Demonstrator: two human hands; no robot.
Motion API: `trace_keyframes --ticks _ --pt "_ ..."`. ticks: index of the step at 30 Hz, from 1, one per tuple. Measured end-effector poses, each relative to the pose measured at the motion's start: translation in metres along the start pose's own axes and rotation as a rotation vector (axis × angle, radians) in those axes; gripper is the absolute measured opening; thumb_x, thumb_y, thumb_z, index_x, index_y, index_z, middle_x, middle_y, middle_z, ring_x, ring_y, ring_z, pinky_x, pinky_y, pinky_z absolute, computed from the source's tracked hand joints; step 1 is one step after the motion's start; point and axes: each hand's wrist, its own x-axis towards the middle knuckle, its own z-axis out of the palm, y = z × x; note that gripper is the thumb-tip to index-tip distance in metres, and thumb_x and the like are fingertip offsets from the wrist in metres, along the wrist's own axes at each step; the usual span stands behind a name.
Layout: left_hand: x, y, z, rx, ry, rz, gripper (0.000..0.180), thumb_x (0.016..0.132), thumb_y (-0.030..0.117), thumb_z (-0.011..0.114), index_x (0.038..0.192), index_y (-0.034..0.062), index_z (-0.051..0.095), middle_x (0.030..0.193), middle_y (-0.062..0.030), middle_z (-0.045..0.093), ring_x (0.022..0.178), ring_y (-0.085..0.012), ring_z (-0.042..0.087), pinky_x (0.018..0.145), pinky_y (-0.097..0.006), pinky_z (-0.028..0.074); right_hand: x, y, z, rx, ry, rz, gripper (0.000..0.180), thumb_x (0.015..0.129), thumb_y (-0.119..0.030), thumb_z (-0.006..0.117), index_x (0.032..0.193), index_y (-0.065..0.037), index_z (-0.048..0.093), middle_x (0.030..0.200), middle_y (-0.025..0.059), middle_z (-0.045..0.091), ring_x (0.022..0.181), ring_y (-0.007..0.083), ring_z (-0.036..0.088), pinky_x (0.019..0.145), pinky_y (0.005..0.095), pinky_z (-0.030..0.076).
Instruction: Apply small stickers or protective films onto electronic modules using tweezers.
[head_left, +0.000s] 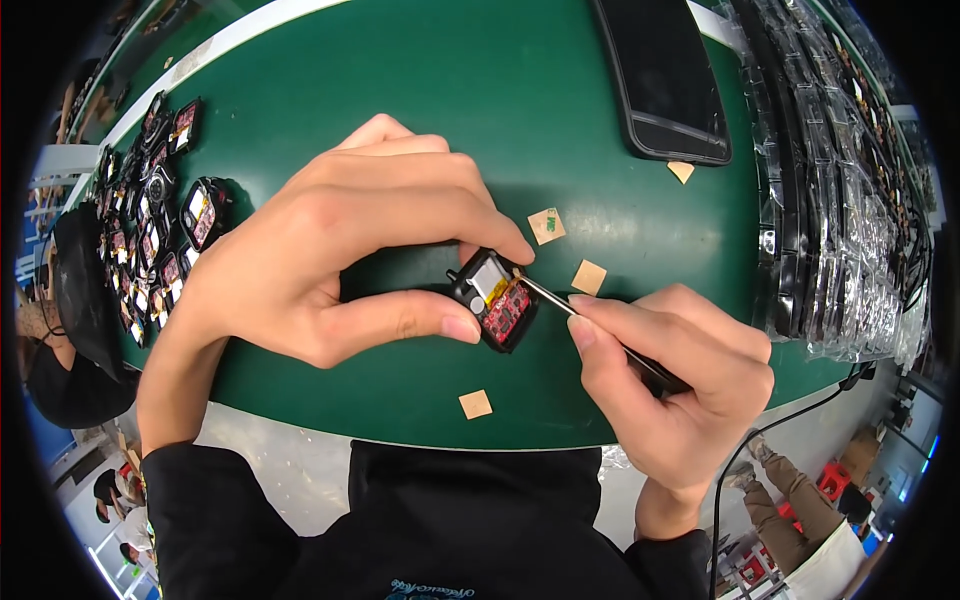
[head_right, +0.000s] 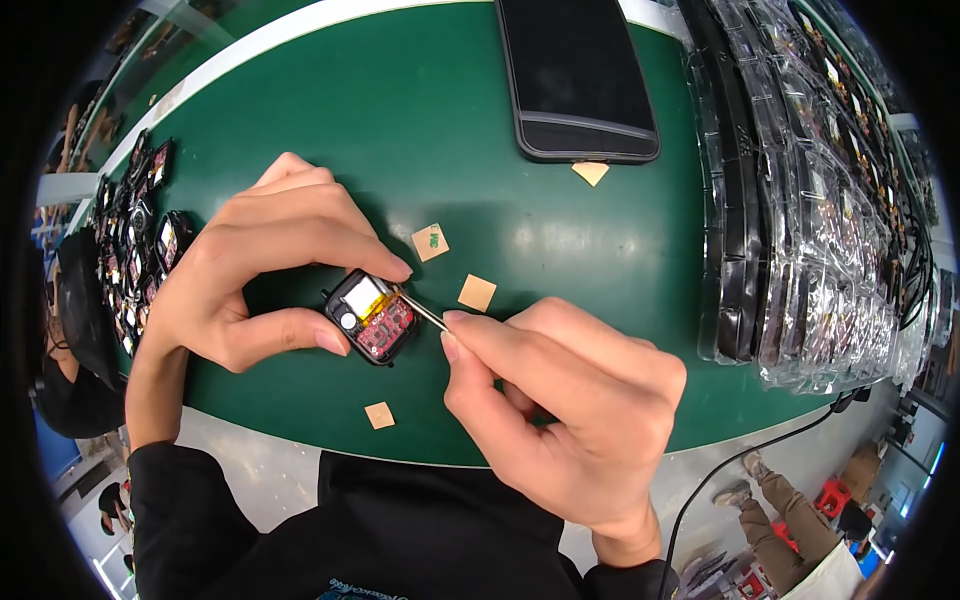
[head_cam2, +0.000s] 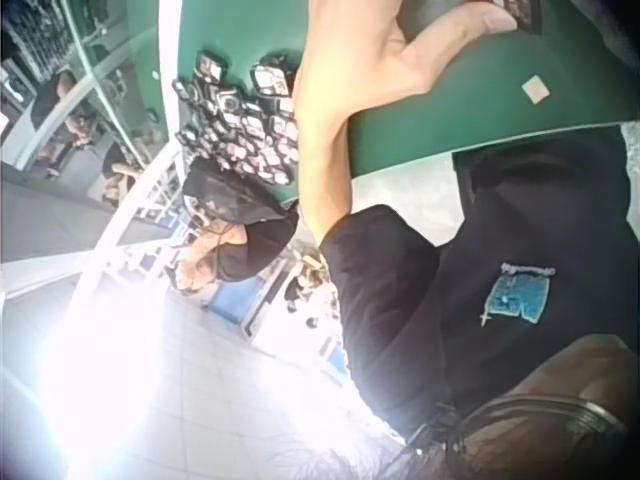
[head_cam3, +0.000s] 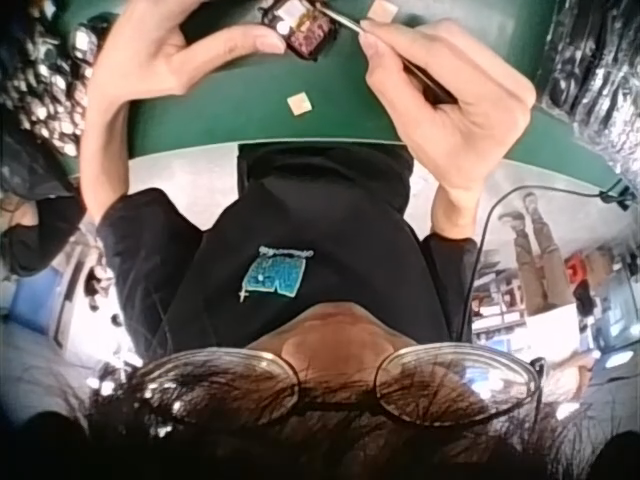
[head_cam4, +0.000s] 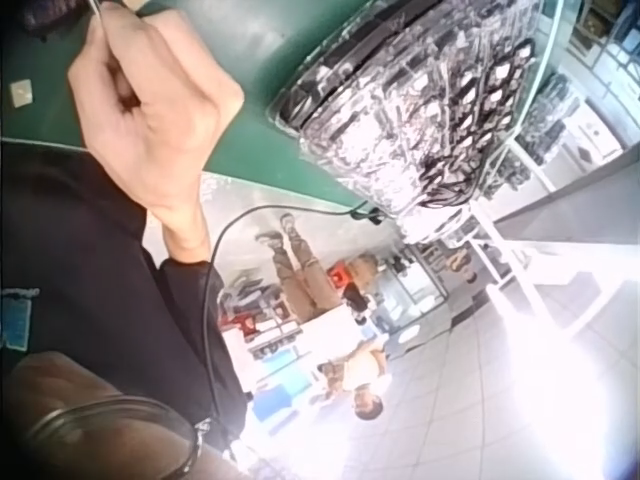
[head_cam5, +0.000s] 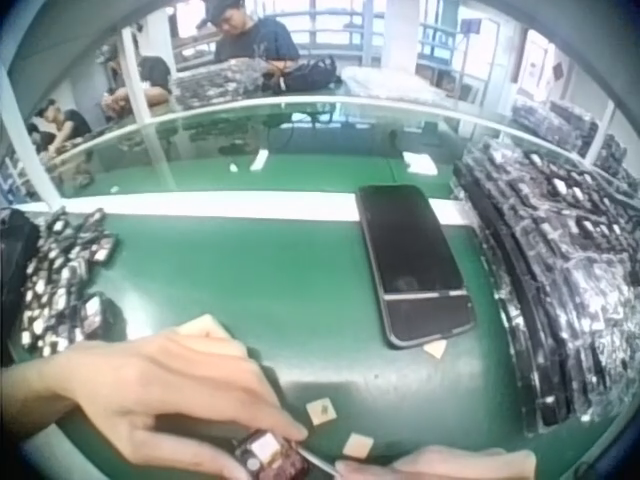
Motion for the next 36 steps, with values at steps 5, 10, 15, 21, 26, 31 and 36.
trace_keyframes --ticks 5,10,15,21,26,31,36 --pt "-0.001 0.0 0.001 0.004 0.011 0.004 0.054 0.083 0.044 0.089 0.116 0.0023 0.083 0.104 -0.0092 0.081 0.09 -0.0263 0.071 0.09 -0.041 0.043 0.0 0.0 0.001 0.003 -0.009 0.0 0.023 0.077 0.012 0.085 0.098 0.001 0.084 0.069 0.0025 0.065 0.049 0.007 0.051 0.045 0.026 0.035" --pt "-0.001 -0.002 0.003 0.042 0.031 0.094 0.052 0.082 0.046 0.089 0.112 0.0035 0.085 0.095 -0.0067 0.076 0.084 -0.0248 0.066 0.086 -0.04 0.043 0.001 -0.006 -0.003 -0.029 -0.061 0.049 0.023 0.078 0.012 0.084 0.099 0.003 0.086 0.071 0.0046 0.069 0.056 0.006 0.056 0.051 0.023 0.036" --pt "0.002 -0.003 0.004 0.025 0.029 0.094 0.051 0.082 0.045 0.09 0.111 0.004 0.086 0.093 -0.0058 0.074 0.081 -0.0246 0.064 0.084 -0.04 0.043 -0.001 -0.009 -0.003 -0.013 -0.05 0.113 0.023 0.078 0.012 0.084 0.099 0.003 0.086 0.072 0.0043 0.069 0.056 0.0053 0.055 0.05 0.0228 0.036" --pt "0.0 0.0 -0.002 0.034 -0.008 0.057 0.051 0.082 0.043 0.09 0.113 0.0025 0.084 0.096 -0.0072 0.078 0.083 -0.0247 0.066 0.085 -0.04 0.043 0.0 -0.006 -0.002 -0.041 -0.078 0.052 0.023 0.079 0.012 0.085 0.099 0.002 0.087 0.072 0.0034 0.069 0.054 0.0045 0.053 0.05 0.023 0.035" --pt "0.001 0.003 -0.004 0.044 -0.028 0.038 0.052 0.082 0.043 0.09 0.113 0.0012 0.083 0.098 -0.0078 0.079 0.083 -0.0253 0.067 0.087 -0.041 0.044 -0.001 -0.001 0.003 0.0 -0.003 -0.018 0.023 0.075 0.01 0.086 0.096 0.001 0.083 0.067 0.0016 0.062 0.045 0.0095 0.047 0.043 0.0286 0.034" --pt "0.001 0.001 -0.007 0.029 -0.025 0.037 0.049 0.081 0.037 0.093 0.112 0.0014 0.083 0.097 -0.0079 0.079 0.083 -0.0261 0.068 0.088 -0.041 0.044 -0.001 0.001 0.004 0.021 0.034 -0.05 0.024 0.075 0.009 0.086 0.097 0.001 0.083 0.068 0.0017 0.063 0.045 0.0089 0.049 0.043 0.0279 0.035" --pt "0.006 0.014 -0.01 0.094 -0.015 0.024 0.053 0.076 0.029 0.097 0.119 0.002 0.081 0.095 -0.0084 0.076 0.084 -0.027 0.069 0.088 -0.042 0.044 -0.002 -0.006 -0.003 0.072 0.205 0.024 0.02 0.08 0.007 0.087 0.098 0.001 0.083 0.069 0.0029 0.065 0.047 0.0072 0.052 0.043 0.0271 0.037"
